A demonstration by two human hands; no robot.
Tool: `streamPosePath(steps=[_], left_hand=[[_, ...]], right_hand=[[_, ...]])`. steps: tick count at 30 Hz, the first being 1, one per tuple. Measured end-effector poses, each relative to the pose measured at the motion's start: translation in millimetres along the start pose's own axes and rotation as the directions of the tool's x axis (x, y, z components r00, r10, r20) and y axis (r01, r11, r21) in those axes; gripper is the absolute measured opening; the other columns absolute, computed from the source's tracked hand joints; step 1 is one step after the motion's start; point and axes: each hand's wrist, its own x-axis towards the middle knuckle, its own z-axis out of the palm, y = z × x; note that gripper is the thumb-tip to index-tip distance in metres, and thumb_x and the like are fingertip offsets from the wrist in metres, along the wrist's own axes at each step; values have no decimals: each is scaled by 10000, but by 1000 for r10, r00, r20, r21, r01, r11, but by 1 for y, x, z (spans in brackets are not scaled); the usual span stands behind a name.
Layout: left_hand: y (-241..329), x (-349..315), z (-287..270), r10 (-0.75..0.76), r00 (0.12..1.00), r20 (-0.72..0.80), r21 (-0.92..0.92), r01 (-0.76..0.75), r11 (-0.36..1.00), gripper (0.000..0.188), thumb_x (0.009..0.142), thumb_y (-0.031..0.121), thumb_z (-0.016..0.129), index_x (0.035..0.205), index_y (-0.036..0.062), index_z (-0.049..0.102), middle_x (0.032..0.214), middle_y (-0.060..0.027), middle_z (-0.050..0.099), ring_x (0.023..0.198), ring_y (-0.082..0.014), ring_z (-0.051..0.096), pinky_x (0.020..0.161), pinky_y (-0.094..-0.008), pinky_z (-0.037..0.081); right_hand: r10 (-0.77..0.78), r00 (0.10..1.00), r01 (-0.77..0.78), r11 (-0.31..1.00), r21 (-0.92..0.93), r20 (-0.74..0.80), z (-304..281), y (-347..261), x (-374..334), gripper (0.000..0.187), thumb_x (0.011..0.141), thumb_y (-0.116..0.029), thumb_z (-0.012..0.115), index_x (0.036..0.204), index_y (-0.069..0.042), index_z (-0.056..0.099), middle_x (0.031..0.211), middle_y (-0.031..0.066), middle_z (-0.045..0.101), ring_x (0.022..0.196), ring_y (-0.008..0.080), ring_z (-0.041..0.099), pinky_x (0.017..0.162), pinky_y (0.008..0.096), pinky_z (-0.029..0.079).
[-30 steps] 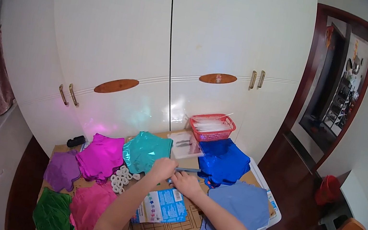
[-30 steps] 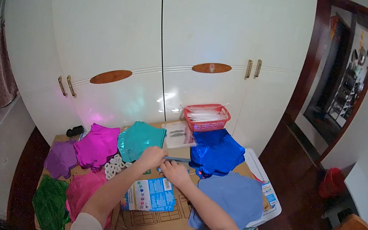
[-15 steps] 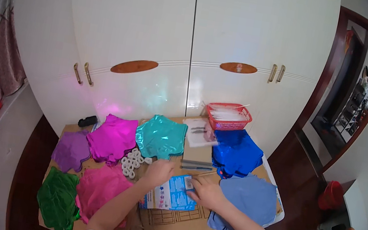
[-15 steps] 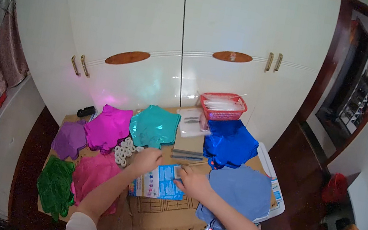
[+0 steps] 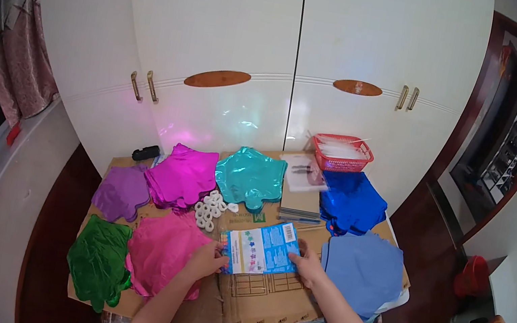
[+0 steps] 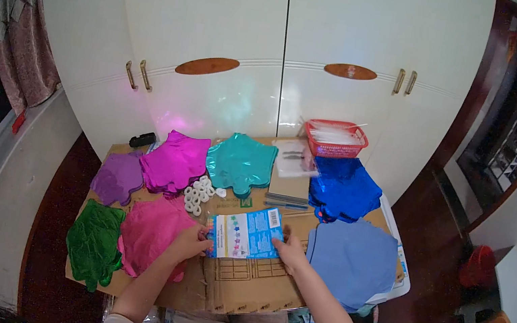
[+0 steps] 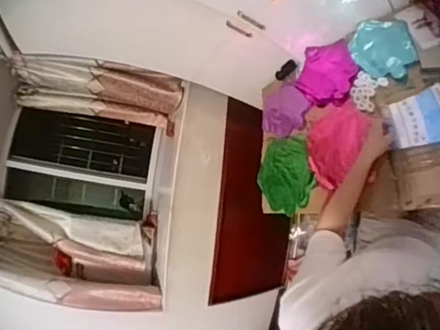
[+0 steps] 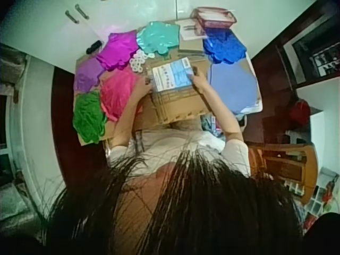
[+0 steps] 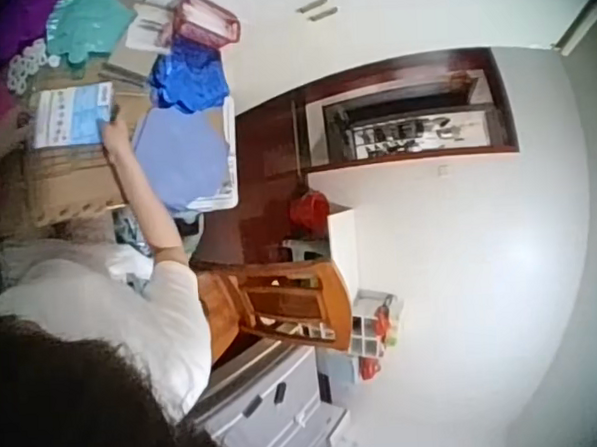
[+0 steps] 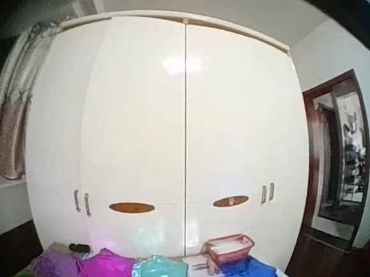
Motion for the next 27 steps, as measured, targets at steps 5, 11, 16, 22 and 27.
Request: streamPosePath(steps=[5, 11, 16, 22, 27], left_hand=[[13, -18, 0, 225, 957, -183, 151, -199, 968, 532, 729, 78, 664, 1165, -13, 374, 881, -105, 560, 793, -142, 572, 676, -276, 489], [25, -40, 4, 284, 923, -258, -499, -379, 779, 415, 791, -2, 598, 1149, 25, 389, 949, -61, 518, 856, -125, 537, 750, -245, 448], [8, -59, 18, 381, 910, -164, -396, -414, 820, 277, 855, -9, 513, 1111, 32, 417, 960, -50, 515, 860, -114, 527, 758, -242, 444], [23, -74, 29, 398, 896, -195, -452, -443, 775, 220, 868, -10, 482, 1075, 31, 419, 946, -58, 517, 832, -113, 516, 749, -236, 442], [8, -71, 37, 421, 880, -220, -454, -474, 754, 216, 868, -9, 474, 1073, 27, 415, 944, -64, 504, 845, -114, 499, 759, -229, 424]], right_hand=[[-45, 990, 47, 999, -15, 134, -6, 6, -20, 391, 827, 49, 484, 1209, -2, 415, 1079, 73, 535, 980, 144, 511, 857, 274, 413], [-252, 967, 256, 960, -118, 45, -19, 17, -45, 351, 836, 43, 464, 1181, -8, 426, 1064, 61, 532, 968, 132, 503, 874, 258, 387], [-429, 902, 401, 783, -476, 55, -11, 17, -58, 391, 825, 39, 464, 1206, 3, 385, 1072, 100, 511, 998, 159, 481, 876, 271, 371], [-541, 841, 505, 782, -364, 4, -14, 42, -60, 468, 818, 57, 453, 1266, 9, 323, 1150, 120, 470, 1061, 191, 457, 918, 297, 354], [-593, 805, 519, 695, -498, 11, 0, 42, -75, 580, 821, 38, 445, 1345, 13, 199, 1263, 163, 391, 1201, 227, 368, 1003, 304, 268]])
